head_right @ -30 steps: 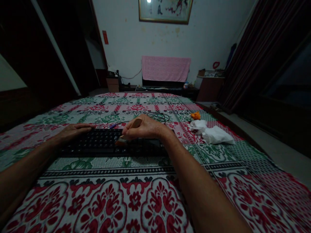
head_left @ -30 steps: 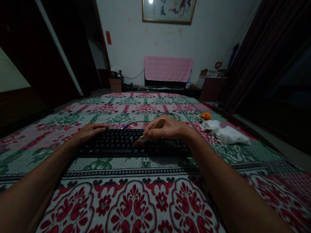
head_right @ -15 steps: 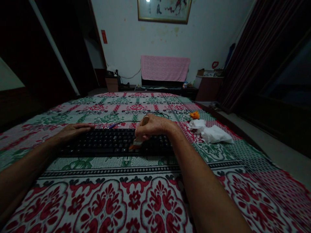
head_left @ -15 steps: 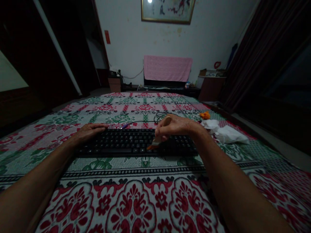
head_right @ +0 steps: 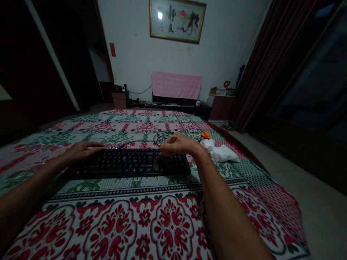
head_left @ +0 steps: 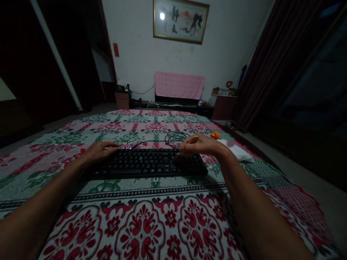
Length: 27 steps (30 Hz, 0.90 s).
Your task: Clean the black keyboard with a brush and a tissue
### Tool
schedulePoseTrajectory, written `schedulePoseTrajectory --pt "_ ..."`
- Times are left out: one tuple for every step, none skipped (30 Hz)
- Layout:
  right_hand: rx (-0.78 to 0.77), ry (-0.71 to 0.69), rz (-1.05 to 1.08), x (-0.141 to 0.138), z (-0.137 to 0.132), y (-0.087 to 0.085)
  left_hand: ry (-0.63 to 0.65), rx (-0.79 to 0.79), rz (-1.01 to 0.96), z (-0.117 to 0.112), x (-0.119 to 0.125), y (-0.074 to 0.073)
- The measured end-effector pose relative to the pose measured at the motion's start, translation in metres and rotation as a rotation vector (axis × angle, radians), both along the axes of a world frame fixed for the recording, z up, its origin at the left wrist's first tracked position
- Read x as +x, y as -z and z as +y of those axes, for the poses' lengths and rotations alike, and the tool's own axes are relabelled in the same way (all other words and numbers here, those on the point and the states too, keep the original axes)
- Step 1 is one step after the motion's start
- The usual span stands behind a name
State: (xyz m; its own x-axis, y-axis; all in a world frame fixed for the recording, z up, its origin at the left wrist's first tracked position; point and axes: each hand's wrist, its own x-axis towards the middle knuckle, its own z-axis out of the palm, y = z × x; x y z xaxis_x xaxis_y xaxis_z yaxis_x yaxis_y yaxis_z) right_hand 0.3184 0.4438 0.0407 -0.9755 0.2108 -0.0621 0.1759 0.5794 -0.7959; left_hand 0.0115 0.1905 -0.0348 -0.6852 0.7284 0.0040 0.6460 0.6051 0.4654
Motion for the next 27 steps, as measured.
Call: schedulePoseTrajectory --pt "0.013 -0.004 -0.022 0.003 0.001 0.001 0.018 -0.016 0.048 0.003 0.008 -0.004" --pt "0.027 -0.009 -0.058 0.006 0.001 0.001 0.054 -0.015 0.09 0.007 0.016 -0.007" --pt "0.035 -0.012 -0.1 0.009 0.002 0.0 0.09 -0.023 0.129 0.011 0.023 -0.01" --pt "0.036 -0.006 -0.139 0.013 0.002 -0.001 0.125 -0.034 0.159 0.016 0.03 -0.013" --pt "0.035 0.009 -0.156 0.016 0.003 -0.002 0.163 -0.046 0.189 0.02 0.036 -0.014" --pt "0.038 0.034 -0.144 0.019 0.003 -0.003 0.195 -0.062 0.22 0.024 0.04 -0.016" --pt "0.047 0.067 -0.108 0.021 0.003 -0.003 0.222 -0.075 0.25 0.028 0.044 -0.017" --pt "0.063 0.105 -0.054 0.022 0.003 -0.002 0.24 -0.085 0.278 0.032 0.047 -0.018" --pt "0.079 0.145 0.006 0.023 0.002 0.0 0.248 -0.091 0.299 0.036 0.05 -0.02" --pt "0.089 0.18 0.05 0.023 0.001 0.003 0.248 -0.094 0.31 0.039 0.053 -0.022" --pt "0.088 0.195 0.067 0.022 0.0 0.005 0.246 -0.094 0.307 0.042 0.055 -0.024" --pt "0.074 0.2 0.047 0.021 -0.001 0.007 0.237 -0.09 0.297 0.045 0.057 -0.026" --pt "0.061 0.19 0.001 0.021 -0.002 0.008 0.226 -0.085 0.285 0.048 0.059 -0.027" --pt "0.046 0.176 -0.055 0.02 -0.003 0.008 0.21 -0.078 0.274 0.051 0.06 -0.027" --pt "0.035 0.161 -0.109 0.02 -0.004 0.006 0.198 -0.068 0.266 0.054 0.061 -0.027" --pt "0.032 0.151 -0.139 0.02 -0.005 0.004 0.185 -0.056 0.259 0.057 0.061 -0.027" --pt "0.036 0.147 -0.132 0.019 -0.005 0.002 0.178 -0.047 0.25 0.061 0.061 -0.026" --pt "0.042 0.151 -0.09 0.017 -0.006 0.0 0.176 -0.042 0.239 0.065 0.062 -0.025" --pt "0.051 0.159 -0.026 0.015 -0.006 -0.001 0.177 -0.04 0.226 0.068 0.062 -0.025" --pt "0.062 0.168 0.043 0.013 -0.007 -0.001 0.178 -0.043 0.216 0.072 0.063 -0.025" --pt "0.071 0.177 0.102 0.01 -0.008 0.0 0.183 -0.048 0.212 0.075 0.065 -0.025" --pt "0.07 0.184 0.133 0.007 -0.009 0.002 0.192 -0.05 0.217 0.077 0.066 -0.026" --pt "0.057 0.182 0.129 0.004 -0.009 0.005 0.208 -0.052 0.229 0.079 0.068 -0.027" --pt "0.028 0.167 0.097 0.001 -0.01 0.008 0.228 -0.053 0.244 0.08 0.07 -0.028" --pt "-0.014 0.141 0.05 -0.001 -0.01 0.011 0.25 -0.055 0.258 0.081 0.071 -0.028" --pt "-0.059 0.114 0.006 -0.002 -0.009 0.013 0.269 -0.059 0.27 0.081 0.071 -0.027" --pt "-0.097 0.098 -0.017 -0.003 -0.009 0.015 0.279 -0.061 0.279 0.081 0.071 -0.026"
